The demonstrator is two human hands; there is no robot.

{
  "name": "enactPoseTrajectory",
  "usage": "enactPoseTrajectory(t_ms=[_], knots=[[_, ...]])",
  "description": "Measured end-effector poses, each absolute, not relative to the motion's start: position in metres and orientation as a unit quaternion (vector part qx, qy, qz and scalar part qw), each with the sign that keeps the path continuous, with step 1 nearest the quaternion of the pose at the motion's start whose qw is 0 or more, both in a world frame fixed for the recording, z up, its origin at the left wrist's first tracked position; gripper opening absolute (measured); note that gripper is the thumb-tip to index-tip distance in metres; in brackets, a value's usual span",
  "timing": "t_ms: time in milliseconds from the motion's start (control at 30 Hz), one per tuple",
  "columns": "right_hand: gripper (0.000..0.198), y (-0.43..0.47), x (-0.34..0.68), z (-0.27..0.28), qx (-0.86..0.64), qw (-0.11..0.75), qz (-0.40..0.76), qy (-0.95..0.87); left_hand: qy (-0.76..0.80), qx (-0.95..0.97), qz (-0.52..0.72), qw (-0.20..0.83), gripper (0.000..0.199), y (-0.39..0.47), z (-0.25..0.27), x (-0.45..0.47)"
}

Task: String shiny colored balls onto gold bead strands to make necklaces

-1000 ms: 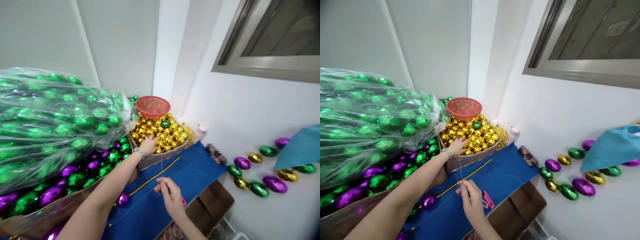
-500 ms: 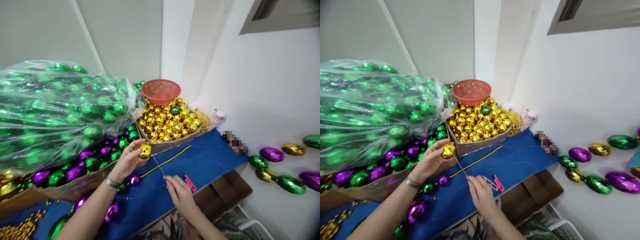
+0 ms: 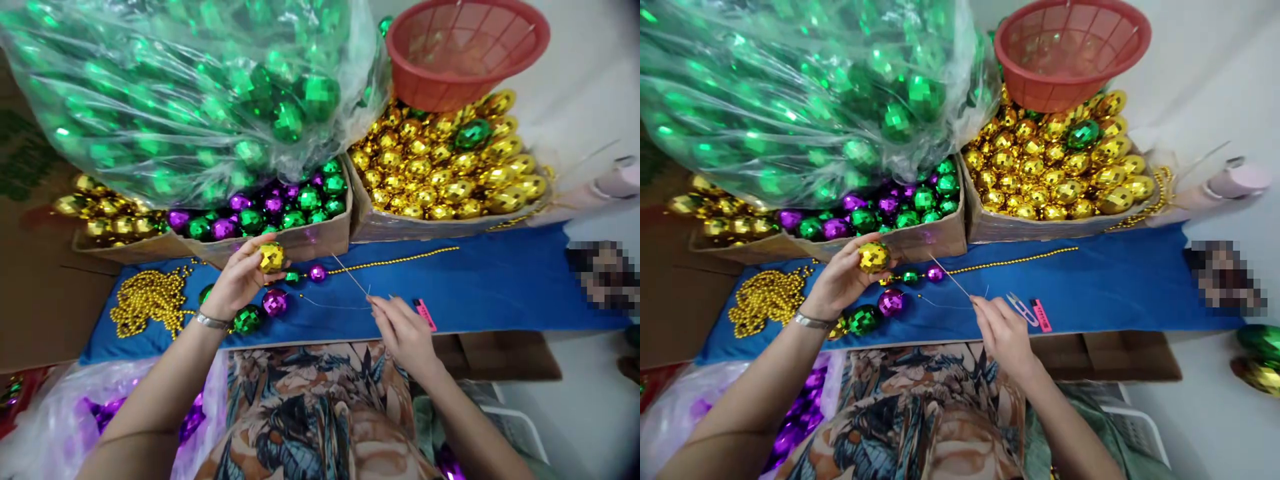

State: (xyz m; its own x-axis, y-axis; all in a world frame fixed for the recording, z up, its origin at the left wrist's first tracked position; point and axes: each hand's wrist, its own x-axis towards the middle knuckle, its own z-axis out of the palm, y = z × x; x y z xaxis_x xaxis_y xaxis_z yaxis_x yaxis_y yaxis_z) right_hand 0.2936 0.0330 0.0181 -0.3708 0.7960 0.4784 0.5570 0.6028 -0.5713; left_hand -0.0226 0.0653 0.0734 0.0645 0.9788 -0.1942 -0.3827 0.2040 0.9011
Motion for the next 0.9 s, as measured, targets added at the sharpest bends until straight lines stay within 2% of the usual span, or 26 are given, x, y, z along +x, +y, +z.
enactPoseTrajectory(t_ms=[233, 433, 567, 700, 900], knots=[[0.027, 0.034, 0.288, 0.019, -0.419, 0.359, 0.15, -0.82, 0.441, 0.314, 0.545, 0.64, 0.041, 0.052, 0.059, -0.038], [0.027, 0.03, 0.284, 0.02, -0.406, 0.344, 0.133, -0.836, 0.429, 0.301, 0.546, 0.653, 0.044, 0.045, 0.054, -0.035], [0.029, 0.021, 0.275, 0.016, -0.376, 0.295, 0.139, -0.867, 0.417, 0.276, 0.543, 0.675, 0.046, 0.036, 0.048, -0.027], [0.031, 0.014, 0.27, 0.013, -0.352, 0.24, 0.132, -0.895, 0.413, 0.257, 0.543, 0.685, 0.037, 0.029, 0.041, -0.017], [0.029, 0.012, 0.269, 0.017, -0.341, 0.218, 0.1, -0.909, 0.409, 0.242, 0.549, 0.687, 0.035, 0.024, 0.04, -0.013]])
